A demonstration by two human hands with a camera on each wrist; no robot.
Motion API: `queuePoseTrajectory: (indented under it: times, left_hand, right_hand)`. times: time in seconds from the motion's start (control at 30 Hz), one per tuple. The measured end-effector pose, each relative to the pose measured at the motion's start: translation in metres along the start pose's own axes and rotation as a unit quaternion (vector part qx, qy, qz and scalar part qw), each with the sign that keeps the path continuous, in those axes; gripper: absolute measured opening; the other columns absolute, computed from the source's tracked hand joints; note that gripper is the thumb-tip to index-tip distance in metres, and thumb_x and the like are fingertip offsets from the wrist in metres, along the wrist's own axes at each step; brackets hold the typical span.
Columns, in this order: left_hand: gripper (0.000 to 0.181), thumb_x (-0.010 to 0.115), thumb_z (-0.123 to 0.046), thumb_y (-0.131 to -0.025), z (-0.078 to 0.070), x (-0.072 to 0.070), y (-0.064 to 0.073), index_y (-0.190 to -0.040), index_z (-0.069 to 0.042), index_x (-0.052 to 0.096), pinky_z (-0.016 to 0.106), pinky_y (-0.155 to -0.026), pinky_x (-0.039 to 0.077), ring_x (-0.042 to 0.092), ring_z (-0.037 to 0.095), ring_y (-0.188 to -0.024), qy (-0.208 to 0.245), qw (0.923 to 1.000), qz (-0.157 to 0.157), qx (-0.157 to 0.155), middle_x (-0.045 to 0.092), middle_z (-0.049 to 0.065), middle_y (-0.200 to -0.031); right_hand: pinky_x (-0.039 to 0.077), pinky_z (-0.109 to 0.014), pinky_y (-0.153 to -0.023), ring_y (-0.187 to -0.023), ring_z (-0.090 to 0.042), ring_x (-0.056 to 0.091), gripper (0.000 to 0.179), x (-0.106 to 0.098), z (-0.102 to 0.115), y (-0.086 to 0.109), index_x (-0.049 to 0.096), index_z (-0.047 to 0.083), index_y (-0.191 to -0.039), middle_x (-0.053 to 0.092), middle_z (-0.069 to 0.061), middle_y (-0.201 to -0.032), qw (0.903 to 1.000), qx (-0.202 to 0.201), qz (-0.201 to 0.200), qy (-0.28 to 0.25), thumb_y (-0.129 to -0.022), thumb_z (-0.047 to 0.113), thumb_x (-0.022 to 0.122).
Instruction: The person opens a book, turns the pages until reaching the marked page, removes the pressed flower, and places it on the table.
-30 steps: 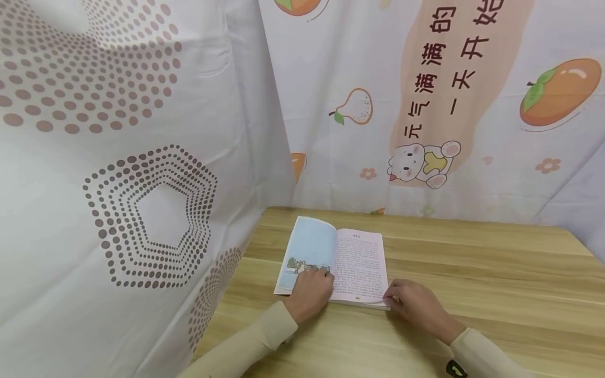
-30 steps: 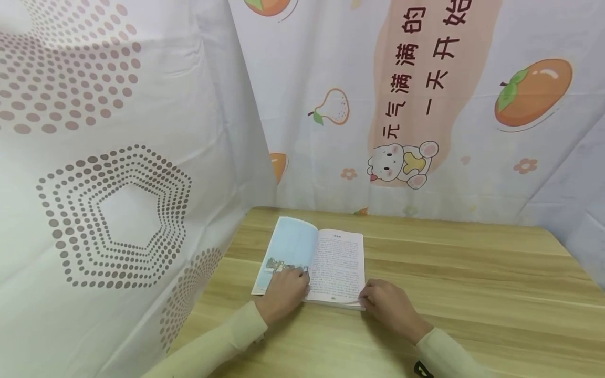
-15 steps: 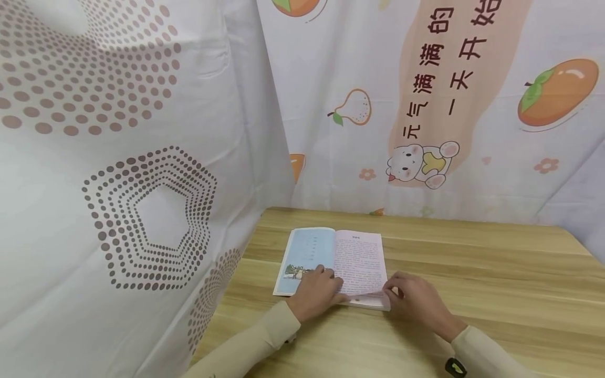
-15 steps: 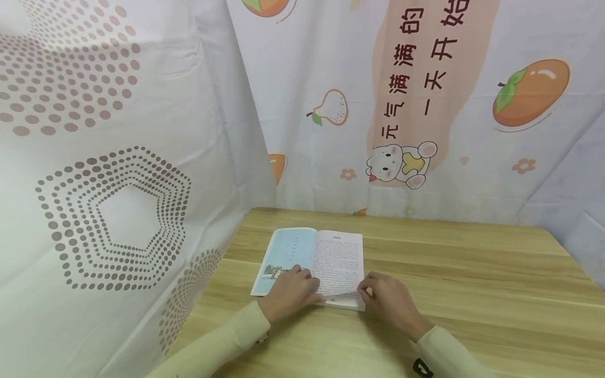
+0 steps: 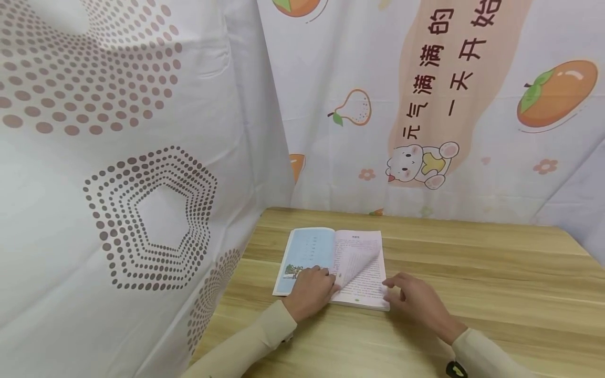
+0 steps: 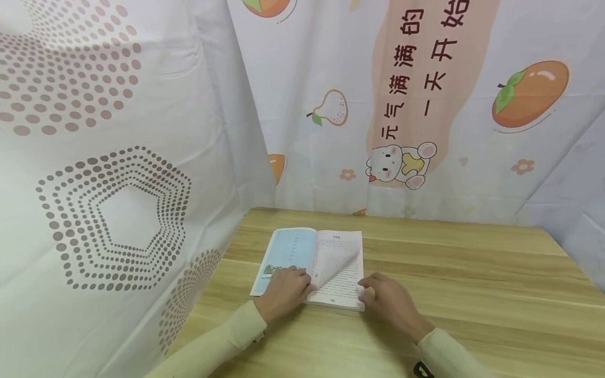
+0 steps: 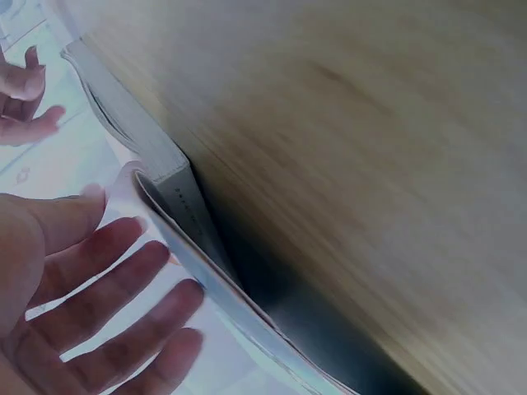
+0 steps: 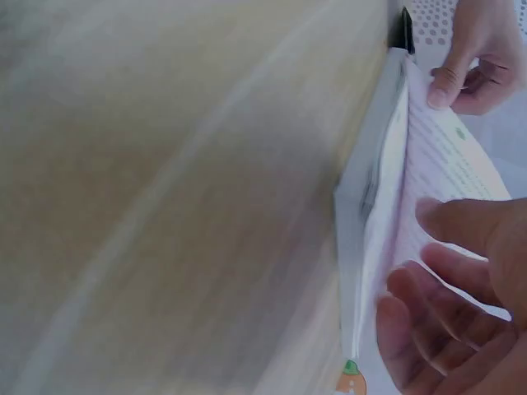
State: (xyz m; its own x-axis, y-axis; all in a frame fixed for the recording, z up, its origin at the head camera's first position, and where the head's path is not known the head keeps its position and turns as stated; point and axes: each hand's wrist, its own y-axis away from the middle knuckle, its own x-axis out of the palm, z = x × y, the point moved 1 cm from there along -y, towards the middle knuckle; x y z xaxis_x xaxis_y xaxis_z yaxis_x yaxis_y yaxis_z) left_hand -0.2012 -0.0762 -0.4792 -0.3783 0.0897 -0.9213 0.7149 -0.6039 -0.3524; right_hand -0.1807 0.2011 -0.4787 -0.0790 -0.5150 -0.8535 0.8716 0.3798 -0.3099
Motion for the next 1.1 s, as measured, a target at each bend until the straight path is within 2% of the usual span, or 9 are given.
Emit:
queuePoseTrajectory:
  times: [0.07,0.23,0.47,0.53,0.63,0.73,0.83,0.97,1.1]
  left_hand:
    - [0.031,0.072,-0.039,-0.096,0.001,-0.002,0.001,-0.076,-0.016,0.072,0.028,-0.045,0.040,0.056,0.013,-0.055,-0.017,0.9998,-0.009,-0.002,0.062,-0.002,-0.067]
    - [0.028,0.075,-0.036,-0.094,0.000,-0.004,0.004,-0.076,-0.016,0.068,0.029,-0.042,0.037,0.054,0.013,-0.050,-0.051,0.9983,-0.030,0.001,0.061,-0.002,-0.065]
    - [0.027,0.076,-0.016,-0.090,-0.001,-0.006,0.006,-0.072,-0.016,0.056,0.023,-0.040,0.013,0.027,0.006,-0.045,-0.068,0.9939,-0.086,0.011,0.045,-0.005,-0.053]
    - [0.028,0.074,-0.010,-0.089,-0.001,-0.005,0.007,-0.069,-0.017,0.055,0.022,-0.041,0.011,0.023,0.005,-0.047,-0.067,0.9935,-0.092,0.012,0.042,-0.005,-0.052]
    - [0.026,0.074,-0.008,-0.088,-0.001,-0.004,0.008,-0.068,-0.016,0.060,0.021,-0.038,0.019,0.026,0.004,-0.047,-0.062,0.9949,-0.079,0.013,0.046,-0.005,-0.055]
    - [0.019,0.077,-0.014,-0.088,0.000,-0.001,0.008,-0.071,-0.014,0.068,0.022,-0.037,0.033,0.038,0.005,-0.048,-0.055,0.9969,-0.055,0.010,0.053,-0.003,-0.061]
    - [0.014,0.078,-0.021,-0.088,0.000,0.003,0.009,-0.076,-0.014,0.075,0.023,-0.043,0.041,0.049,0.010,-0.057,-0.052,0.9980,-0.036,0.008,0.058,-0.002,-0.069]
    - [0.011,0.076,-0.023,-0.092,0.000,0.005,0.008,-0.084,-0.016,0.078,0.023,-0.051,0.044,0.054,0.013,-0.069,-0.029,0.9993,-0.019,0.013,0.062,-0.001,-0.078]
    - [0.008,0.074,-0.026,-0.095,0.000,0.004,0.007,-0.091,-0.019,0.076,0.022,-0.053,0.043,0.054,0.012,-0.070,0.004,0.9999,-0.003,0.015,0.063,-0.001,-0.081]
  right_hand:
    - [0.045,-0.023,-0.058,-0.068,0.001,0.048,0.025,0.003,-0.001,0.001,0.077,0.009,-0.105,0.070,-0.001,-0.102,0.9997,-0.013,0.017,0.010,-0.082,0.016,0.086]
    - [0.051,-0.027,-0.065,-0.076,-0.003,0.055,0.023,0.008,-0.001,0.004,0.078,0.012,-0.099,0.069,-0.001,-0.102,0.9982,-0.043,0.024,0.036,-0.078,0.015,0.088]
    - [0.052,-0.027,-0.067,-0.077,-0.004,0.056,0.019,0.008,0.001,0.005,0.078,0.015,-0.093,0.068,0.001,-0.104,0.9968,-0.044,0.043,0.050,-0.078,0.016,0.089]
    - [0.052,-0.027,-0.066,-0.077,-0.004,0.056,0.017,0.007,0.002,0.005,0.078,0.015,-0.092,0.068,0.002,-0.104,0.9966,-0.043,0.047,0.053,-0.079,0.015,0.089]
    - [0.054,-0.028,-0.069,-0.079,-0.008,0.062,0.013,0.006,0.003,0.005,0.079,0.015,-0.090,0.069,0.002,-0.102,0.9961,-0.044,0.050,0.057,-0.080,0.013,0.088]
    - [0.057,-0.032,-0.072,-0.085,-0.014,0.069,0.011,0.005,0.004,0.004,0.080,0.015,-0.088,0.071,0.003,-0.098,0.9951,-0.056,0.051,0.064,-0.081,0.010,0.086]
    - [0.058,-0.033,-0.072,-0.086,-0.015,0.070,0.011,0.004,0.005,0.004,0.080,0.015,-0.087,0.071,0.005,-0.095,0.9926,-0.081,0.048,0.076,-0.081,0.007,0.085]
    - [0.057,-0.032,-0.068,-0.082,-0.010,0.067,0.010,0.004,0.006,0.004,0.079,0.014,-0.086,0.069,0.008,-0.090,0.9876,-0.118,0.020,0.101,-0.082,0.007,0.085]
    - [0.055,-0.030,-0.064,-0.078,-0.007,0.064,0.012,0.005,0.007,0.005,0.077,0.014,-0.085,0.066,0.009,-0.086,0.9828,-0.143,-0.017,0.116,-0.081,0.007,0.086]
